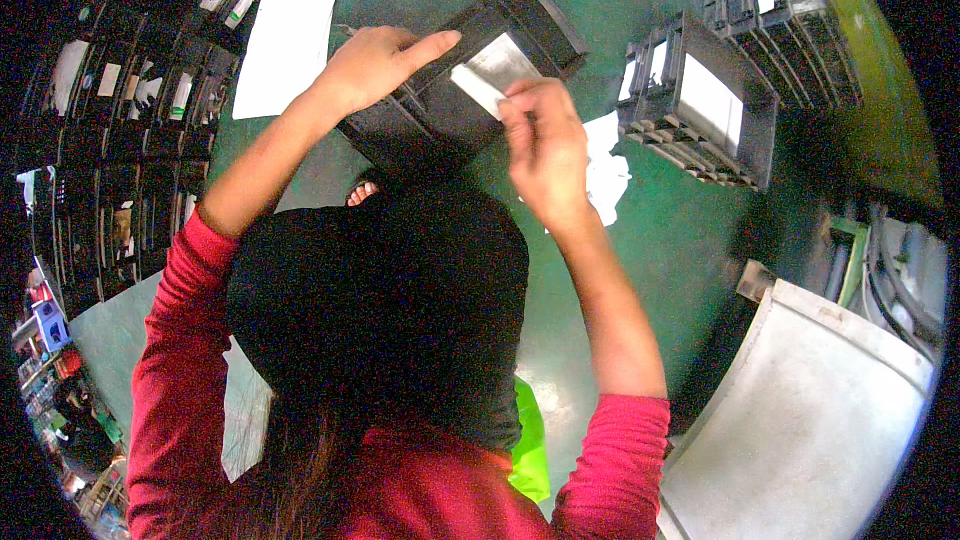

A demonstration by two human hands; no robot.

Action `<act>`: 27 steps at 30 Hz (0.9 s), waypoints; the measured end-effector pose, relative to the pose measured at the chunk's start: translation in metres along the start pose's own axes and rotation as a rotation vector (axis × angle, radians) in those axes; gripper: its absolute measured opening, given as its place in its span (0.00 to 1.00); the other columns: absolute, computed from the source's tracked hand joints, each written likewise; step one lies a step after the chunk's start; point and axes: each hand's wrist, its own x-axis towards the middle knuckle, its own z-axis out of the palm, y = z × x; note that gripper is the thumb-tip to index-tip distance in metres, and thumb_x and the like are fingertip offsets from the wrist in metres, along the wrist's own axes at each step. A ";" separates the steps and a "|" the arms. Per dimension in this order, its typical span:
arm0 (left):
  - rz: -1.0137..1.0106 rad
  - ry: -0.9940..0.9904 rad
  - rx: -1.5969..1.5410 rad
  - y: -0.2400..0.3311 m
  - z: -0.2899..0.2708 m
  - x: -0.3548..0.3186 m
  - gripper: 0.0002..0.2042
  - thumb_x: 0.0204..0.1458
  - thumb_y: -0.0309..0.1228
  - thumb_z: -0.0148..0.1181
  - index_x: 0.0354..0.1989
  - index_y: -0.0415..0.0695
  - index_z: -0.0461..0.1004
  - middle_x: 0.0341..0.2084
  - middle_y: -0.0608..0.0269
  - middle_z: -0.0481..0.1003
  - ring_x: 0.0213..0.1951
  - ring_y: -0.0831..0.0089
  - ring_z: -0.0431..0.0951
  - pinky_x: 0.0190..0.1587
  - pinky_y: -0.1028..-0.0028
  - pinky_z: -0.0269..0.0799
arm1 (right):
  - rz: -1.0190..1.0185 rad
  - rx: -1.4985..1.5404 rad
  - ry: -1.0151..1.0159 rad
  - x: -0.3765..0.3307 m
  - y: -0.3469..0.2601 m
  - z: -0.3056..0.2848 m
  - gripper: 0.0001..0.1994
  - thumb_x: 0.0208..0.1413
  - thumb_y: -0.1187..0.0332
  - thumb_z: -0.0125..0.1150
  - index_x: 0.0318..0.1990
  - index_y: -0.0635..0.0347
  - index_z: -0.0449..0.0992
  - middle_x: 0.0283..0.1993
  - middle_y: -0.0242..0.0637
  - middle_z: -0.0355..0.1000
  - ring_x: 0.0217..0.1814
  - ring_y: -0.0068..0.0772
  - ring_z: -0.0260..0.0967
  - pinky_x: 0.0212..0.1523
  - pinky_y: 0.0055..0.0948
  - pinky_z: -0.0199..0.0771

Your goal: The person sits on the floor and cleans the inside of black plastic crates using a cloth. They wipe the interior surfaces of each crate and then place them into a stack.

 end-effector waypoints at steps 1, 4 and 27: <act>0.004 -0.004 0.003 0.000 0.000 0.000 0.38 0.47 0.66 0.45 0.27 0.34 0.78 0.21 0.42 0.75 0.30 0.49 0.77 0.39 0.61 0.70 | 0.003 -0.012 -0.001 -0.003 0.003 0.002 0.04 0.52 0.75 0.58 0.33 0.62 0.68 0.36 0.42 0.71 0.36 0.44 0.70 0.36 0.34 0.71; 0.004 0.000 -0.001 -0.003 -0.001 0.002 0.38 0.47 0.66 0.45 0.28 0.34 0.78 0.22 0.42 0.75 0.31 0.50 0.78 0.39 0.62 0.70 | 0.027 -0.030 0.041 -0.005 0.002 0.007 0.04 0.54 0.75 0.56 0.33 0.63 0.67 0.36 0.46 0.71 0.36 0.45 0.71 0.36 0.35 0.70; -0.058 -0.113 -0.050 0.005 -0.009 0.001 0.38 0.45 0.68 0.43 0.33 0.39 0.80 0.26 0.48 0.78 0.37 0.54 0.79 0.44 0.63 0.71 | -0.363 -0.497 -0.132 -0.004 -0.010 -0.008 0.16 0.38 0.65 0.70 0.37 0.53 0.75 0.38 0.32 0.71 0.39 0.36 0.68 0.39 0.32 0.65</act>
